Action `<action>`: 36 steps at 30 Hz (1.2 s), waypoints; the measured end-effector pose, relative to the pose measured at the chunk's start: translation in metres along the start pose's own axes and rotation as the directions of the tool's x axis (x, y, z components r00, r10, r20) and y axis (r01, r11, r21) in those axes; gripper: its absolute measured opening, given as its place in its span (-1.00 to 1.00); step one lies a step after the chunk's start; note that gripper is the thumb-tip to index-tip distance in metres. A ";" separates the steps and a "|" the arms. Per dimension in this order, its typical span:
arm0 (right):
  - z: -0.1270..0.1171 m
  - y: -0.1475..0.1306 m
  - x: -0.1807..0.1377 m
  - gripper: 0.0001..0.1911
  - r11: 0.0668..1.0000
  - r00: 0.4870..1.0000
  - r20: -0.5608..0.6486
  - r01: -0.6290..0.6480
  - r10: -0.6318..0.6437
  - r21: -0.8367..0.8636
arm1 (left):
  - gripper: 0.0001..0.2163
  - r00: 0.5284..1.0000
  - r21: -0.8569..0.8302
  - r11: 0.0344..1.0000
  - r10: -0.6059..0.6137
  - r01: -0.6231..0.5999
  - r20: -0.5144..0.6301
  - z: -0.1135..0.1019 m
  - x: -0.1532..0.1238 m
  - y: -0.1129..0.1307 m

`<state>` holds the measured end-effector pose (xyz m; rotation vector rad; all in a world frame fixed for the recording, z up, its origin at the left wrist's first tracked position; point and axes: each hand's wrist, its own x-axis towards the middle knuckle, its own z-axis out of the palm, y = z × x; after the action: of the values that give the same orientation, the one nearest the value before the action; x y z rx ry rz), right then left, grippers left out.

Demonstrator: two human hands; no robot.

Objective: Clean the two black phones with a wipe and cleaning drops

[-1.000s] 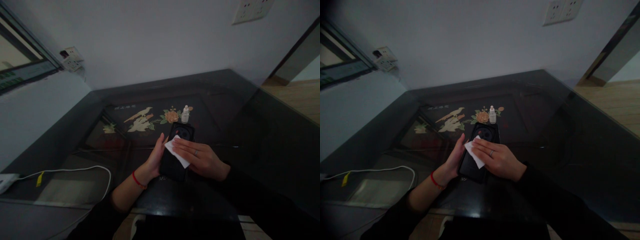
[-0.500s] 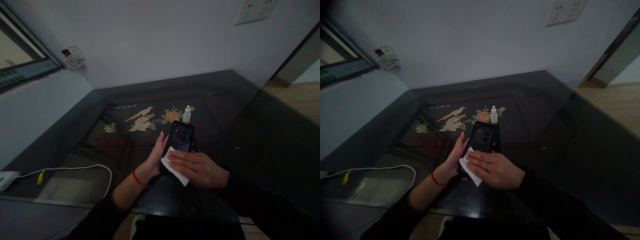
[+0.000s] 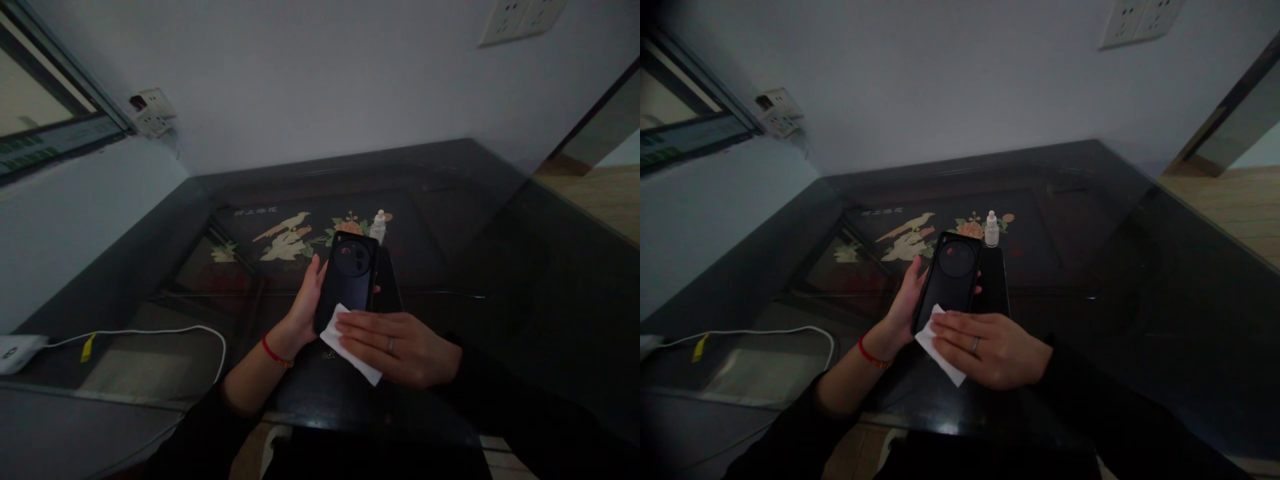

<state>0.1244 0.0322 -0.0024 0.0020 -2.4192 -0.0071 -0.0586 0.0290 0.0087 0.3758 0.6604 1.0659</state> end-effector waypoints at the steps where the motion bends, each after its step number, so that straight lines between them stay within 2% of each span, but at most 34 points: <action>1: 0.000 0.001 0.000 -0.70 1.000 1.000 -0.004 -0.009 0.009 -0.002 | -0.44 1.000 -0.001 1.000 0.019 -0.019 -0.006 0.000 0.000 0.002; 6: -0.004 0.015 -0.006 -0.62 0.964 0.965 -0.097 -0.253 0.244 -0.087 | -0.49 0.995 0.006 0.998 0.060 -0.059 -0.083 0.001 0.000 0.005; 8: -0.002 0.013 -0.005 -0.63 0.971 0.973 -0.078 -0.225 0.219 -0.082 | -0.49 0.996 0.018 0.999 0.050 -0.048 -0.072 0.001 0.000 0.004; 11: 0.002 0.004 -0.001 -0.69 0.998 0.998 -0.014 -0.059 0.059 -0.024 | -0.46 0.999 0.033 0.999 0.040 -0.039 -0.031 0.000 0.000 0.004; 13: 0.003 0.003 -0.001 -0.71 1.000 1.000 0.002 -0.022 0.022 -0.006 | -0.44 0.999 0.036 0.999 0.038 -0.037 -0.025 -0.001 0.000 0.004; 18: -0.005 0.021 -0.011 -0.66 0.968 0.972 -0.059 -0.232 0.227 -0.094 | -0.51 0.994 0.047 0.998 0.055 -0.051 -0.090 0.000 -0.001 0.002; 20: -0.006 0.022 -0.011 -0.66 0.967 0.971 -0.062 -0.235 0.230 -0.093 | -0.50 0.995 0.047 0.997 0.058 -0.054 -0.084 -0.001 -0.001 0.002; 26: 0.000 0.003 -0.001 -0.73 0.999 1.000 0.023 0.008 -0.009 0.052 | -0.46 0.998 0.053 0.997 0.060 -0.059 -0.031 -0.006 0.001 0.010; 28: 0.000 0.006 -0.002 -0.72 0.999 0.999 0.028 -0.028 0.027 0.023 | -0.44 0.997 0.056 0.997 0.063 -0.060 -0.048 -0.007 0.001 0.012; 31: -0.003 0.019 -0.009 -0.69 0.976 0.979 -0.041 -0.204 0.201 -0.080 | -0.47 0.997 0.039 0.999 0.032 -0.029 -0.075 -0.007 0.001 0.012; 33: -0.004 0.025 -0.013 -0.67 0.954 0.960 -0.085 -0.276 0.267 -0.118 | -0.50 0.997 0.031 0.999 0.020 -0.018 -0.070 -0.008 0.001 0.012; 36: -0.003 0.023 -0.012 -0.70 0.979 0.981 -0.037 -0.192 0.190 -0.061 | -0.49 0.997 0.038 0.999 0.033 -0.031 -0.068 -0.010 0.001 0.012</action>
<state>0.1355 0.0551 -0.0086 -0.2585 -2.3772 0.0025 -0.0732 0.0347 0.0079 0.3844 0.7378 1.1018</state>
